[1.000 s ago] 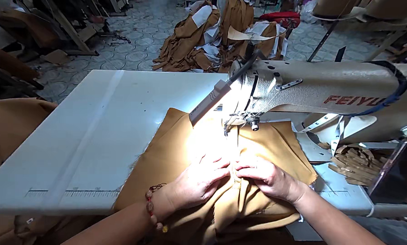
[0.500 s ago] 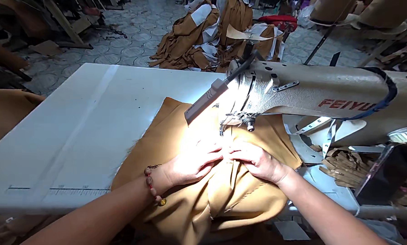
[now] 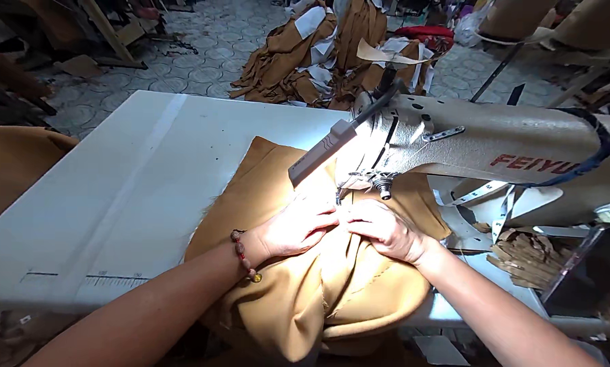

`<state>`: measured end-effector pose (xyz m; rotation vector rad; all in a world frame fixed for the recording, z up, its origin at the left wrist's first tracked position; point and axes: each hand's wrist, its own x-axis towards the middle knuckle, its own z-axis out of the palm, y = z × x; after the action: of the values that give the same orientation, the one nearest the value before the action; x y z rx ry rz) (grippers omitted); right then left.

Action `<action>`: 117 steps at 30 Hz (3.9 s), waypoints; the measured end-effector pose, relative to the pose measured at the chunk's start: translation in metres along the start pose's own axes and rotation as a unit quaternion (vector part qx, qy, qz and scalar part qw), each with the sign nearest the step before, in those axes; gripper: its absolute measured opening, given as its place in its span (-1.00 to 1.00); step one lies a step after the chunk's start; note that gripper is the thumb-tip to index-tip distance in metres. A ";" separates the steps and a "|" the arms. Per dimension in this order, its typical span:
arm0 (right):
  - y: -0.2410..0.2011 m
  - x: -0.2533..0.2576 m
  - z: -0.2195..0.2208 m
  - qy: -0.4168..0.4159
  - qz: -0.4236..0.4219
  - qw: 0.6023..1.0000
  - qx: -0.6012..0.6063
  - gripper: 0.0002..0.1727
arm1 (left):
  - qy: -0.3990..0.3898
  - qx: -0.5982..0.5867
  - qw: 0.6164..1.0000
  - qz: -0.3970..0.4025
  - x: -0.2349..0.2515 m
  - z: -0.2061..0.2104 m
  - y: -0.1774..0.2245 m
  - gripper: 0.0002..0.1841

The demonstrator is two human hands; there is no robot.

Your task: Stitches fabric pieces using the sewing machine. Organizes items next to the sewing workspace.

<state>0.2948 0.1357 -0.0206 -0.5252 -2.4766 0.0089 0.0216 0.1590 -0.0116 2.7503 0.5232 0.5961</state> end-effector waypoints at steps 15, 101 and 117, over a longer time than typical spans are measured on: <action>-0.098 0.026 -0.005 -0.048 0.436 0.895 0.078 -0.63 | -0.086 0.068 0.989 -0.102 0.005 -0.012 0.037 -0.58; -0.119 0.047 0.012 -0.121 0.464 0.873 -0.091 -0.58 | -0.011 0.043 0.993 -0.108 -0.030 0.009 0.041 -0.51; -0.077 0.070 0.007 -0.198 0.504 0.837 -0.078 -0.56 | -0.048 0.042 0.992 -0.111 -0.002 -0.004 0.002 -0.51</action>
<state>0.2105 0.0920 0.0225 -2.0050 -2.2584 0.3682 0.0185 0.1570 -0.0086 2.7307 0.8341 0.3960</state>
